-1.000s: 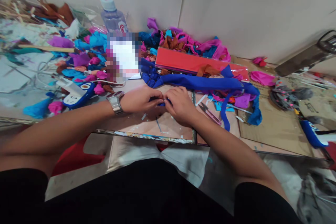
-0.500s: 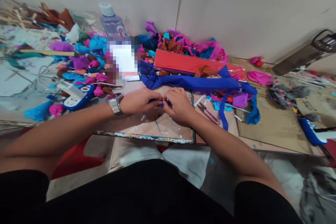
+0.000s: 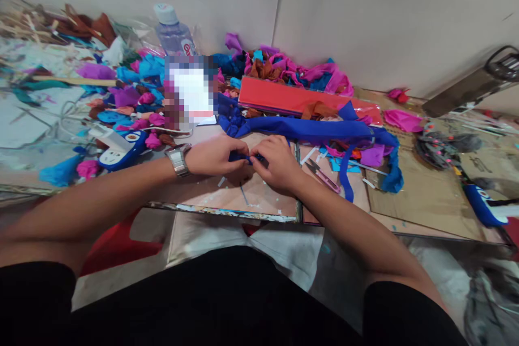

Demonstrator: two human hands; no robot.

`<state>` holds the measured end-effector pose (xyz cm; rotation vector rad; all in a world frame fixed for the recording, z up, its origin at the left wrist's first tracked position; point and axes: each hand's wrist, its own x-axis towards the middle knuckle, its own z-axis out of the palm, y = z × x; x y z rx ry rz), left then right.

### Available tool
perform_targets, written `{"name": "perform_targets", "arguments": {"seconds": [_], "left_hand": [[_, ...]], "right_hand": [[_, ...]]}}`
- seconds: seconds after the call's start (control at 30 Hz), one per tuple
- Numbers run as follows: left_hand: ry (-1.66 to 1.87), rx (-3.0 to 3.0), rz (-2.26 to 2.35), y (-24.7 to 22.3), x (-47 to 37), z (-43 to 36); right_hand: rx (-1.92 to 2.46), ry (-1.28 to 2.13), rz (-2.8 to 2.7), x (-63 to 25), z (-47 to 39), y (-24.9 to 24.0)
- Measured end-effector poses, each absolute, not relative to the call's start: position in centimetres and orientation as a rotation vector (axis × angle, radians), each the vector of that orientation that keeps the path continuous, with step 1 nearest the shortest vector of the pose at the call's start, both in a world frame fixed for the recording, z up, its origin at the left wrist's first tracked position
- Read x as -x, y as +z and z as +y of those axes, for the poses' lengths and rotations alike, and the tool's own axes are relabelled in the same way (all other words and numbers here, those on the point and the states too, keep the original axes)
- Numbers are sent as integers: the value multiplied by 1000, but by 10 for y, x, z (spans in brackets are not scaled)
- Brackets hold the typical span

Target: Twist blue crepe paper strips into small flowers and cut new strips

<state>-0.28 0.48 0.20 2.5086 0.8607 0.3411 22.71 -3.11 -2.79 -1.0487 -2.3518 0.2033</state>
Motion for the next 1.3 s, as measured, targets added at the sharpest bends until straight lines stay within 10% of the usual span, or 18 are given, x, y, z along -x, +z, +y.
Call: {"name": "perform_targets", "arguments": {"seconds": [1.3], "left_hand": [[291,-2376,812,11,7,13]], "right_hand": [[1046,182,-2264,-228,-30,-28]]}}
